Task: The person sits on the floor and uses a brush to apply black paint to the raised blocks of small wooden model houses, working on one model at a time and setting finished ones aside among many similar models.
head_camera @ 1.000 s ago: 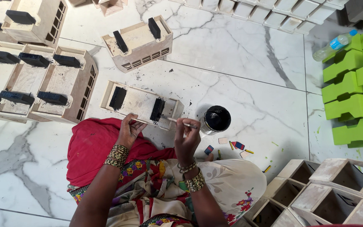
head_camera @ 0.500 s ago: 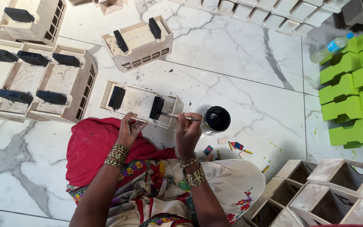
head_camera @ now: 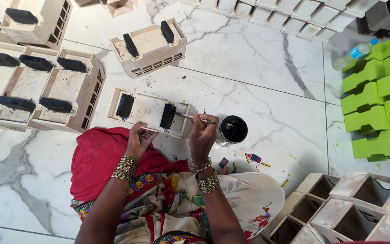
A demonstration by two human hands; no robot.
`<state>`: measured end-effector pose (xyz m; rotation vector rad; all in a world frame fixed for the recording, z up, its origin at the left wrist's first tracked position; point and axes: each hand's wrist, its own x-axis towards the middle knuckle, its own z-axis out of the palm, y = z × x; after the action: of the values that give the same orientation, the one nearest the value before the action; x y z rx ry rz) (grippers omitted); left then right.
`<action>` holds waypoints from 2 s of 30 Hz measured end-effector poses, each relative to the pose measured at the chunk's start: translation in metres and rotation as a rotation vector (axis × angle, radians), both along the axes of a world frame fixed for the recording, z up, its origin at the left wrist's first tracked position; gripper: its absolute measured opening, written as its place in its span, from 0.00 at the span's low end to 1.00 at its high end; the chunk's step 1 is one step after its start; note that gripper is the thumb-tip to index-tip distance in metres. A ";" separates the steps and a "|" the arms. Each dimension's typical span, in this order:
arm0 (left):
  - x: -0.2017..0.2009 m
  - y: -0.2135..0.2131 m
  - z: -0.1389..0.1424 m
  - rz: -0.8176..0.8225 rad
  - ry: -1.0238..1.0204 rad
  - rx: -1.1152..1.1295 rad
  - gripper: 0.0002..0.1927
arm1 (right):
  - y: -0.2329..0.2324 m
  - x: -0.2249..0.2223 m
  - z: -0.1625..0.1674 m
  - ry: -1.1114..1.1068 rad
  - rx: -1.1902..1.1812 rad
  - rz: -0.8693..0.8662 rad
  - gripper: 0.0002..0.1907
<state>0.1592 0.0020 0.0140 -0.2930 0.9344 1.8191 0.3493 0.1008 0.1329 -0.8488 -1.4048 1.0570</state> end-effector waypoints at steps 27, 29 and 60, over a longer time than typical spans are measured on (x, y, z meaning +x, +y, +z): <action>-0.006 -0.005 0.003 0.027 0.004 0.072 0.22 | -0.025 0.000 0.014 0.053 -0.069 0.040 0.10; -0.005 -0.004 0.002 0.024 -0.014 0.068 0.22 | -0.023 -0.002 0.016 0.021 -0.010 0.043 0.09; -0.004 -0.003 0.008 0.048 -0.033 0.112 0.20 | -0.050 0.004 0.029 0.159 0.035 0.154 0.06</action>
<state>0.1548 -0.0013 0.0220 -0.2763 0.8057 1.8970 0.3535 0.0506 0.1616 -0.6246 -1.3660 1.1869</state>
